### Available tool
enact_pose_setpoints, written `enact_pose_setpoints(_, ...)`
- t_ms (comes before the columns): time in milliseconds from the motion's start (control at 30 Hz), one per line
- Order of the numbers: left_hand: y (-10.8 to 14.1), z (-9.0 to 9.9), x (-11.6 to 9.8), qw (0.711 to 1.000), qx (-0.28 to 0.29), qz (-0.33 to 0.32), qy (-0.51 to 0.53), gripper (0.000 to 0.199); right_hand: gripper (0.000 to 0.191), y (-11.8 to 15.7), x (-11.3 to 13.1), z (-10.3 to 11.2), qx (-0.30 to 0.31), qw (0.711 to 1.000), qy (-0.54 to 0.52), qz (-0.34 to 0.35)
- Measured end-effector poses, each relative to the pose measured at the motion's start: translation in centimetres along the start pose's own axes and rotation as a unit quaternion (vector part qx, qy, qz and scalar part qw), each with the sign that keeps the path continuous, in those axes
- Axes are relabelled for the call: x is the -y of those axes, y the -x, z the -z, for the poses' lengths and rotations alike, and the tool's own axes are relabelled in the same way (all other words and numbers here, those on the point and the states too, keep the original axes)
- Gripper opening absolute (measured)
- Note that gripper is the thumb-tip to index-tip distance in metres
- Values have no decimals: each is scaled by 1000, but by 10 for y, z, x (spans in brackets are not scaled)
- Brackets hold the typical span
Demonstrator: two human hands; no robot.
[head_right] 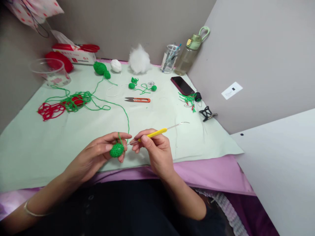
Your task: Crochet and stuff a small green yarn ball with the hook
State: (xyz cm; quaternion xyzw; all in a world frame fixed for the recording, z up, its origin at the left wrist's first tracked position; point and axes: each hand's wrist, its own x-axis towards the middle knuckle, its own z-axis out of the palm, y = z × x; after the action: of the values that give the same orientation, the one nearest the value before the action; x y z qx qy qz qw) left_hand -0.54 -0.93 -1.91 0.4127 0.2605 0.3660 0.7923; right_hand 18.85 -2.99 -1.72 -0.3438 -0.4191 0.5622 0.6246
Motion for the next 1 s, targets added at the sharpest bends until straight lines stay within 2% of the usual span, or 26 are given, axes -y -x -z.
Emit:
enact_pose_setpoints(367, -2, 3, -1, 1000, 4, -2, -22, 34, 15, 1, -1, 0, -17, 999, -21, -24)
enact_pose_setpoints(533, -2, 11, -2, 999, 1, 6, -38, 34, 20, -3, 0, 3, -19, 995, -40, -84)
enact_pose_setpoints(633, 1, 12, -3, 996, -5, -1, -89, 34, 21, -4, 0, 3, -32, 994, -45, -92)
enact_pose_setpoints(700, 2, 10, -5, 993, -10, -5, -121, 33, 21, -3, -1, 3, -41, 997, -32, -65)
enact_pose_setpoints(800, 3, 6, -5, 992, -21, -17, -123, 34, 14, 1, -5, 1, -42, 998, 33, 27)
enact_pose_setpoints(900, 2, 3, -4, 991, -39, -36, -123, 31, 13, 5, -9, -3, -58, 982, 114, 138)
enact_pose_setpoints(1000, 2, 3, -4, 989, -54, -37, -131, 27, 17, 7, -10, -6, -86, 965, 151, 197)
